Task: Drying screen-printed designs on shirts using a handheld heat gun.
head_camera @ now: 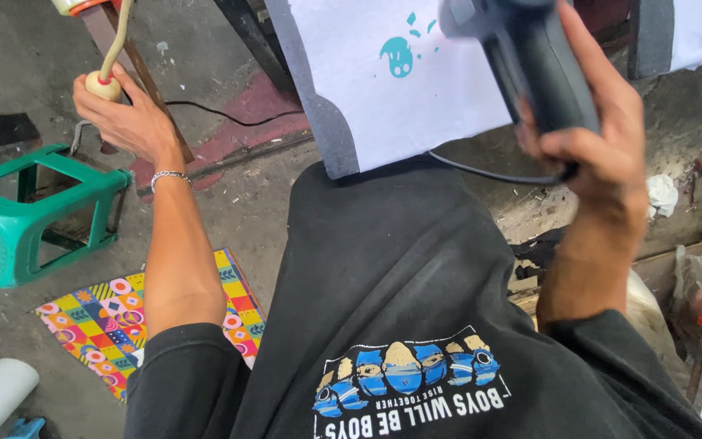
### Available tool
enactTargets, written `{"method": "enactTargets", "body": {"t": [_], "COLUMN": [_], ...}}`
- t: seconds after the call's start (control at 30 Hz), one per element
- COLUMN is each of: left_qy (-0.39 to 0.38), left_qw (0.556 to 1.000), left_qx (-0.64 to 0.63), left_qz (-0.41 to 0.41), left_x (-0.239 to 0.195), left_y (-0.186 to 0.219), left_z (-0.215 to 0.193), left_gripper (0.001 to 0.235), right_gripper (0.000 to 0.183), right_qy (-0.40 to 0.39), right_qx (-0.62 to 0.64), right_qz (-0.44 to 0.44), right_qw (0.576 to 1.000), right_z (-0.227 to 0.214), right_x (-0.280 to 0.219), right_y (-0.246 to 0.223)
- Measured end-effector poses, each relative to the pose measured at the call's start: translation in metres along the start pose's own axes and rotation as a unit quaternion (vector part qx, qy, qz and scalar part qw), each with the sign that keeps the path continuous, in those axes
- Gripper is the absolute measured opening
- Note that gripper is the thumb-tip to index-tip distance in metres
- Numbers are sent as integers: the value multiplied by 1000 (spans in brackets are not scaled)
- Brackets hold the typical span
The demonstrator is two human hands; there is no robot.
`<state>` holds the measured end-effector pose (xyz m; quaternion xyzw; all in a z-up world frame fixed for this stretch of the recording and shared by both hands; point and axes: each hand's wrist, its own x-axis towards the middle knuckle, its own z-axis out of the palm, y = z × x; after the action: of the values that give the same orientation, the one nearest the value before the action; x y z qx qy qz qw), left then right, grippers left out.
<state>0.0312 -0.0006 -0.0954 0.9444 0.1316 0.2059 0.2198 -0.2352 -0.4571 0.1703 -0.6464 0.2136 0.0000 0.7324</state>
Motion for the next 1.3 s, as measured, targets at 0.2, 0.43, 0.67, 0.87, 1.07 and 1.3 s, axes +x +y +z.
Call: {"method": "enactTargets", "body": {"t": [0.2, 0.43, 0.67, 0.87, 1.07, 1.3], "left_qy": [8, 1, -4, 2, 20, 26], "left_qw": [1000, 1000, 1000, 1000, 1000, 999], "left_qx": [-3, -4, -8, 4, 9, 0], "left_qz": [1, 4, -5, 20, 16, 24], "left_x": [-3, 1, 1, 3, 6, 6], "left_y": [5, 0, 5, -1, -13, -17], "left_z": [0, 0, -4, -1, 10, 12], "left_gripper": [41, 37, 36, 36, 39, 40], "right_gripper": [97, 100, 97, 95, 96, 71], "right_qy": [12, 1, 49, 52, 26, 65], "right_qx": [40, 11, 20, 70, 43, 15], "right_qz": [-23, -16, -47, -46, -49, -99], "right_qw": [999, 1000, 998, 995, 998, 993], "right_z": [-4, -6, -17, -18, -26, -28], "right_x": [-2, -14, -12, -10, -26, 3], "right_y": [4, -6, 8, 16, 3, 7]}}
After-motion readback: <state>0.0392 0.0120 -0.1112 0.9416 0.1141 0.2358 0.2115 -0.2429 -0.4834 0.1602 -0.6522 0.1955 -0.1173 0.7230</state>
